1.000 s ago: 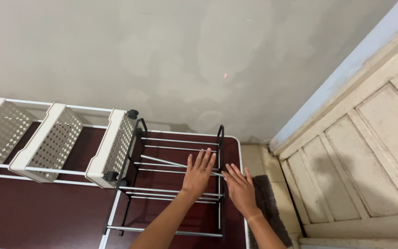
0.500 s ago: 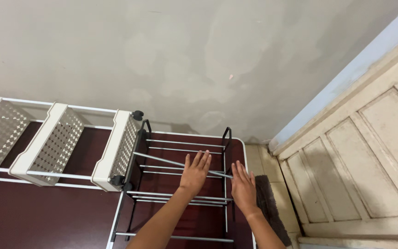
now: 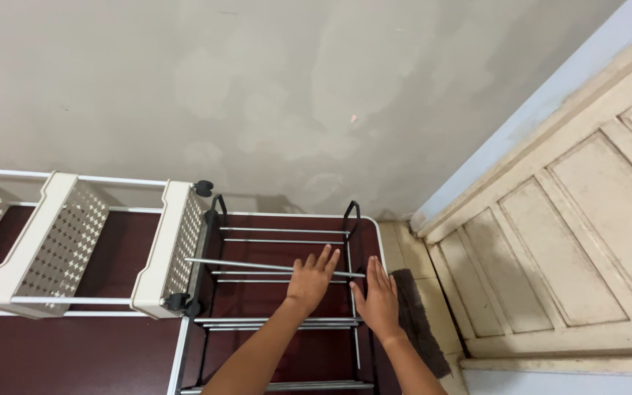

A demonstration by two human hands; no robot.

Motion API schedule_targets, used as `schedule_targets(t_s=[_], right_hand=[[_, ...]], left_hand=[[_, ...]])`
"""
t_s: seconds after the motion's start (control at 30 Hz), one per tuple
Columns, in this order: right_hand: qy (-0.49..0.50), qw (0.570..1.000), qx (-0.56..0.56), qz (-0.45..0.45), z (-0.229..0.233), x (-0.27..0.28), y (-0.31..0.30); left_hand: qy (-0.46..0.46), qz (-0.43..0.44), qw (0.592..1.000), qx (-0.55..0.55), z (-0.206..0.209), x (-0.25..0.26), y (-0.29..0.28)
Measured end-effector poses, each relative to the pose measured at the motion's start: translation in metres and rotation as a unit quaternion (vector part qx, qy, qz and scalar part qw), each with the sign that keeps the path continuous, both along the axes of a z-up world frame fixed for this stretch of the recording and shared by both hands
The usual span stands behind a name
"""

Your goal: The person assembles a metal shoe rack on a maroon table. They insert multiple horizontal rods into the side frames, then attach a white plastic basket unit to the assembled frame. The person repeatedly adjusts and reinserts rods to secure the structure.

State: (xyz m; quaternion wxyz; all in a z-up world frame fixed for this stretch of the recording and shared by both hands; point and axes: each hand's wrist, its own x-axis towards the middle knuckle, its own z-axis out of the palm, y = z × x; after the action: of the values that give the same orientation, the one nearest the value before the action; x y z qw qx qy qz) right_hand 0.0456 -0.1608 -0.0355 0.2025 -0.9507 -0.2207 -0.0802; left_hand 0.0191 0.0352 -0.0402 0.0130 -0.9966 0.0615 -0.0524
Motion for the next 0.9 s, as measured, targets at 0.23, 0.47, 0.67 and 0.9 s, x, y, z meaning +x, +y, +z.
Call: schedule_targets(t_s=[0.23,0.47,0.67,0.9], right_hand=[[0.051,0.998,-0.006,-0.035,-0.021,-0.007,-0.014],[0.045,0.998,0.038,-0.032,-0.027,-0.015,-0.006],[0.061,0.994,0.073,-0.054,-0.028,-0.018,-0.002],[0.037,0.995,0.078,-0.044,-0.031,-0.019,-0.002]], left_hand=[[0.125,0.035,0.991,0.011,-0.005,0.009,0.0],[0.172,0.037,0.984,0.007,-0.002,0.021,-0.006],[0.196,0.033,0.98,0.001,-0.007,0.031,-0.004],[0.176,0.028,0.984,-0.005,-0.018,0.041,-0.009]])
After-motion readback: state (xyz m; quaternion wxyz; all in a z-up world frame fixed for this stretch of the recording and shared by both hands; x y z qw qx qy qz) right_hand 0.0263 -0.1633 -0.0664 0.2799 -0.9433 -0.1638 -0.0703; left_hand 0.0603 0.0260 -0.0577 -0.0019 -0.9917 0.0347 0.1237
